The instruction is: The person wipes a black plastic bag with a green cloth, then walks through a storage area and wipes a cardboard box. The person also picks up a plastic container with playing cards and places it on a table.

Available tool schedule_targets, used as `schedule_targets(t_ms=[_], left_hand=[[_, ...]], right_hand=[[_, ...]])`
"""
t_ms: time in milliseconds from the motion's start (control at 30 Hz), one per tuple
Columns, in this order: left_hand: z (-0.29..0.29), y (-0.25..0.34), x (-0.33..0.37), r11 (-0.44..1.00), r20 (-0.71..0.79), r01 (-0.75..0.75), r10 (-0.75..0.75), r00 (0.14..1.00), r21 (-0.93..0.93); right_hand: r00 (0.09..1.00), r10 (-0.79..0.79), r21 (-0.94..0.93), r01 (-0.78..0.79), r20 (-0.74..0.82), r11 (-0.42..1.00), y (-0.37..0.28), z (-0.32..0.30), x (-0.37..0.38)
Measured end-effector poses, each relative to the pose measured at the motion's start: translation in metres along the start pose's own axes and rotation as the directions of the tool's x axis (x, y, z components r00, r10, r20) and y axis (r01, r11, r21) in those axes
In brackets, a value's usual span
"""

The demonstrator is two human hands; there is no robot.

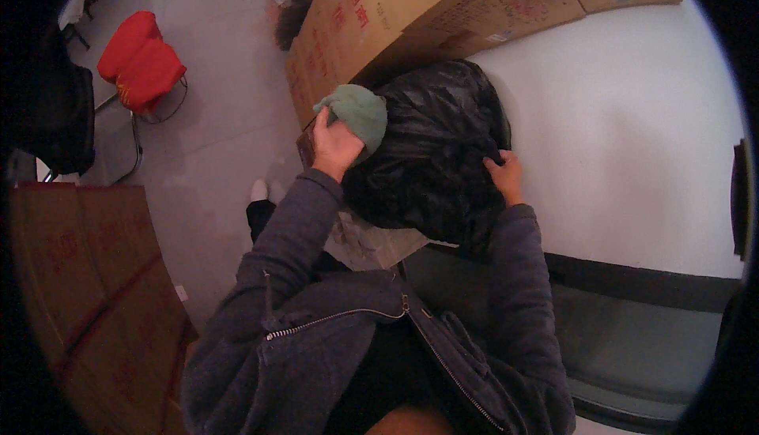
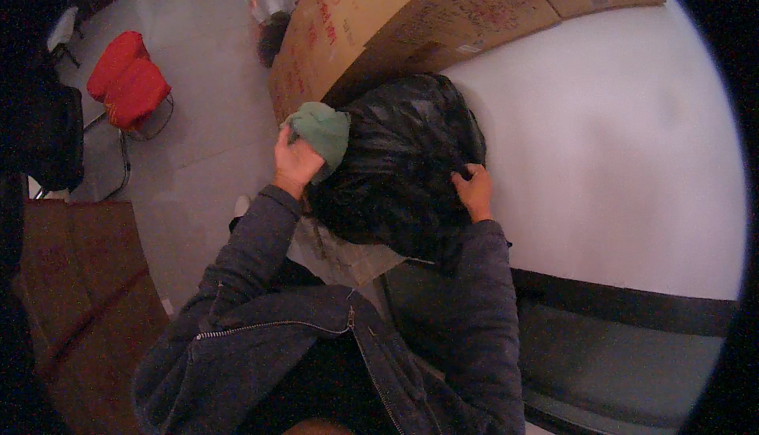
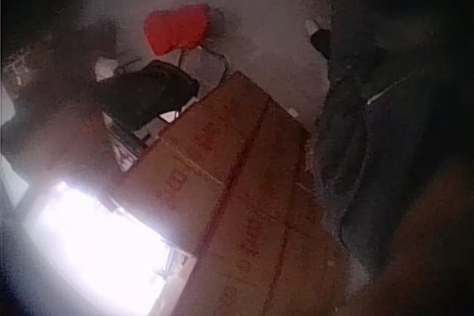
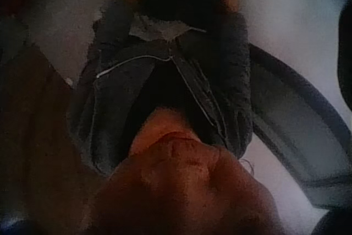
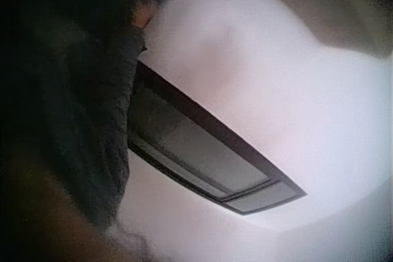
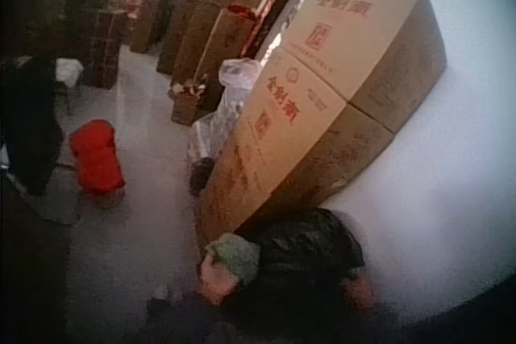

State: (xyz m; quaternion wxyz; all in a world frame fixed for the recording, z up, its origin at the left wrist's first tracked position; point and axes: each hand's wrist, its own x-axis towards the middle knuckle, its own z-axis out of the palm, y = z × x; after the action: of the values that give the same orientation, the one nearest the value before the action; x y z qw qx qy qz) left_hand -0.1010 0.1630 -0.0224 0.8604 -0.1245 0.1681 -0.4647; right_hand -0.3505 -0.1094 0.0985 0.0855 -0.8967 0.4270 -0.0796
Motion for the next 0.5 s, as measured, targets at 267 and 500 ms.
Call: schedule_targets(t_ms=[267, 500], left_hand=[[0.039, -0.05, 0.017, 0.936, 0.065, -0.071, 0.051, 0.997, 0.345], [0.008, -0.074, 0.018, 0.973, 0.022, 0.082, -0.088, 0.996, 0.218]], right_hand=[[0.901, -0.09, 0.53, -0.166, 0.424, 0.832, -0.014, -0.041, -0.024], [0.552, -0.083, 0.551, -0.788, 0.83, 0.274, -0.033, -0.037, -0.056]])
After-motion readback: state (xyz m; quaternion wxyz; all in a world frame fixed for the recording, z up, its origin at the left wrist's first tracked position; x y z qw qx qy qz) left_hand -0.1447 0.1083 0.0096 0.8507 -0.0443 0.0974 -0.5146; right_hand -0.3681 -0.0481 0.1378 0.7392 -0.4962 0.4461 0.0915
